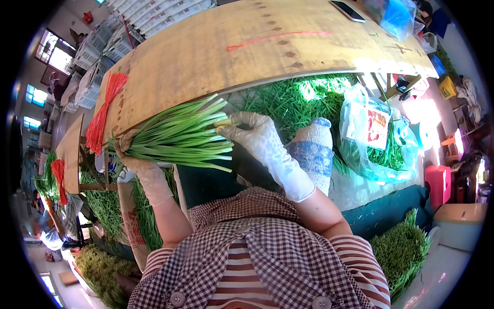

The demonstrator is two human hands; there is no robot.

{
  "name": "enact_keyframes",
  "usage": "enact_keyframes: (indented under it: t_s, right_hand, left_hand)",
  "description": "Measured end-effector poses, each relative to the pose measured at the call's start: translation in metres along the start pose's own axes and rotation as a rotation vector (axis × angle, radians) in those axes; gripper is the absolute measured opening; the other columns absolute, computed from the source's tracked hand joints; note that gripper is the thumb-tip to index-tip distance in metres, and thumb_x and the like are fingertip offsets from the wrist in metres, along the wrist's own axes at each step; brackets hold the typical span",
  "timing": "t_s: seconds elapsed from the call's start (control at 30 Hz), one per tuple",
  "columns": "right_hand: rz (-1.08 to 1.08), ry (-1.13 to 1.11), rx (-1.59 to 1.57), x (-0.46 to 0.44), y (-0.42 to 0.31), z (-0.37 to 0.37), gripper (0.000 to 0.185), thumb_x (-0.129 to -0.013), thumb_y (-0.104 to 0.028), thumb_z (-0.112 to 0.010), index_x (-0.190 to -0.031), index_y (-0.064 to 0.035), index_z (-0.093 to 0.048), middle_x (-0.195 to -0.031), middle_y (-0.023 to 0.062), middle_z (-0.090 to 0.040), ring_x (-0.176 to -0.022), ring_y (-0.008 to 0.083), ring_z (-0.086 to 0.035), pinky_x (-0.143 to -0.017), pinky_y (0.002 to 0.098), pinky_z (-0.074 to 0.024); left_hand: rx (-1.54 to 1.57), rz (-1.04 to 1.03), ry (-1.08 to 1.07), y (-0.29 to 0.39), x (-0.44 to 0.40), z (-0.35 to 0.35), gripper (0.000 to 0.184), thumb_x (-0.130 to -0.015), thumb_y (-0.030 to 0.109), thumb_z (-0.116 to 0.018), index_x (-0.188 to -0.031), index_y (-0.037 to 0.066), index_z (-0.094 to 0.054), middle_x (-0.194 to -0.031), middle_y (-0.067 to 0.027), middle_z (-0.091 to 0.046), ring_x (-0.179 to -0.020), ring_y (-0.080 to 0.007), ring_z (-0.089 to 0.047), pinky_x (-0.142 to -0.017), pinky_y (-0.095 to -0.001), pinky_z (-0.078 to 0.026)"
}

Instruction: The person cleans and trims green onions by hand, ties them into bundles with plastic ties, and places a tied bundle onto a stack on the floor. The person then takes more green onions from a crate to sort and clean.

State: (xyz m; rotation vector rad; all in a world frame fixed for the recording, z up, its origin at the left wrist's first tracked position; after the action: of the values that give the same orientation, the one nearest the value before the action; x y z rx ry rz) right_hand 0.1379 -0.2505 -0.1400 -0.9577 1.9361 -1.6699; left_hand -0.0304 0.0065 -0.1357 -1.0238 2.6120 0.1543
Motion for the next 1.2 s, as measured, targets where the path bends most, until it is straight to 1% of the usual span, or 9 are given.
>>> enact_keyframes:
  t_s: [0.17, 0.33, 0.43, 0.47, 0.6, 0.7, 0.8, 1.0, 1.2]
  right_hand:
    - [0.005, 0.079, 0.077, -0.005, -0.009, -0.002, 0.02, -0.082, -0.018, -0.074, -0.093, -0.001, -0.07, -0.08, 0.0008, -0.068, -0.071, 0.0056, -0.057, -0.068, 0.0225, -0.0475]
    - [0.262, 0.041, 0.406, -0.007, 0.004, 0.003, 0.017, -0.083, -0.013, -0.07, -0.097, -0.0016, -0.068, -0.082, -0.0003, -0.066, -0.071, 0.007, -0.055, -0.068, 0.0237, -0.0465]
    - [0.447, 0.037, 0.285, -0.004, 0.005, 0.001, 0.017, -0.082, -0.012, -0.07, -0.095, -0.0022, -0.069, -0.079, -0.0002, -0.065, -0.071, 0.0067, -0.055, -0.067, 0.0236, -0.0464]
    - [0.246, -0.096, 0.065, 0.001, -0.004, 0.005, 0.019, -0.081, -0.018, -0.074, -0.091, -0.0023, -0.069, -0.082, 0.007, -0.068, -0.074, 0.0138, -0.062, -0.07, 0.0259, -0.0516]
    - [0.539, -0.4, -0.978, -0.009, -0.036, 0.047, 0.009, -0.085, -0.016, -0.068, -0.082, -0.0081, -0.067, -0.075, 0.0029, -0.066, -0.074, 0.0118, -0.06, -0.077, 0.0264, -0.0507]
    - [0.154, 0.006, 0.115, 0.005, -0.028, 0.084, 0.017, -0.082, -0.021, -0.071, -0.095, -0.0092, -0.069, -0.086, 0.0054, -0.069, -0.086, 0.017, -0.064, -0.089, 0.0313, -0.0505]
    - [-0.103, -0.209, 0.184, 0.024, -0.007, 0.047, 0.028, -0.082, -0.015, -0.071, -0.109, -0.0072, -0.068, -0.096, 0.0101, -0.071, -0.09, 0.0178, -0.067, -0.088, 0.03, -0.0521]
    - [-0.04, -0.165, 0.062, 0.03, 0.016, 0.003, 0.019, -0.087, -0.013, -0.067, -0.098, 0.0033, -0.068, -0.084, 0.0073, -0.069, -0.07, 0.009, -0.062, -0.065, 0.0253, -0.0515]
    - [0.129, -0.041, -0.132, 0.008, 0.038, 0.03, 0.02, -0.092, -0.011, -0.059, -0.102, 0.0057, -0.063, -0.083, 0.0085, -0.068, -0.069, 0.0116, -0.063, -0.066, 0.0256, -0.0521]
  left_hand:
    - [0.051, 0.076, -0.103, -0.012, -0.002, -0.007, 0.033, -0.089, 0.026, -0.051, -0.059, 0.019, -0.037, -0.057, 0.0064, -0.042, -0.069, -0.0125, -0.048, -0.108, -0.0618, -0.021]
    - [0.158, 0.068, -0.088, -0.007, -0.004, -0.005, 0.033, -0.09, 0.023, -0.05, -0.059, 0.019, -0.037, -0.053, 0.0063, -0.041, -0.061, -0.0103, -0.046, -0.101, -0.0459, -0.037]
    - [0.097, 0.067, -0.049, -0.009, -0.003, -0.006, 0.033, -0.09, 0.022, -0.05, -0.059, 0.018, -0.038, -0.052, 0.0063, -0.04, -0.058, -0.0099, -0.045, -0.088, -0.034, -0.042]
    - [0.149, 0.076, -0.061, -0.016, -0.002, -0.011, 0.033, -0.09, 0.022, -0.05, -0.059, 0.018, -0.038, -0.052, 0.0065, -0.041, -0.058, -0.0095, -0.045, -0.087, -0.0334, -0.042]
    - [0.128, 0.029, -0.098, -0.009, 0.005, -0.012, 0.029, -0.09, 0.022, -0.052, -0.062, 0.018, -0.042, -0.054, 0.0077, -0.043, -0.06, -0.0072, -0.046, -0.092, -0.0383, -0.04]
    - [0.885, 0.252, -0.219, 0.022, 0.0, 0.013, 0.025, -0.089, 0.021, -0.056, -0.066, 0.019, -0.045, -0.058, 0.0094, -0.046, -0.064, -0.0033, -0.048, -0.102, -0.0612, -0.026]
    - [0.162, 0.05, -0.247, -0.013, 0.002, -0.021, 0.026, -0.088, 0.019, -0.058, -0.066, 0.018, -0.044, -0.058, 0.008, -0.047, -0.061, -0.0031, -0.048, -0.095, -0.051, -0.034]
    - [0.188, -0.041, -0.139, -0.023, -0.005, -0.022, 0.033, -0.083, 0.01, -0.061, -0.06, 0.018, -0.039, -0.052, 0.0062, -0.044, -0.047, -0.0047, -0.043, -0.055, -0.0203, -0.042]
    - [0.073, -0.038, -0.28, -0.036, -0.003, -0.028, 0.032, -0.081, 0.008, -0.065, -0.061, 0.016, -0.04, -0.05, 0.0044, -0.047, -0.045, -0.0063, -0.045, -0.053, -0.0201, -0.042]
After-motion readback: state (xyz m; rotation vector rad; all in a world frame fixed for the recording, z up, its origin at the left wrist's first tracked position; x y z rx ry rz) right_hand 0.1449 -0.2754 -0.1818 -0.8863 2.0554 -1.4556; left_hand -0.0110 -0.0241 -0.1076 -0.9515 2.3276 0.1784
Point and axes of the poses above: each hand's wrist, its own x-axis away from the middle knuckle, its own z-axis out of the back of the hand, y = z × x, the point moved 3 cm from there along -x, towards the middle knuckle
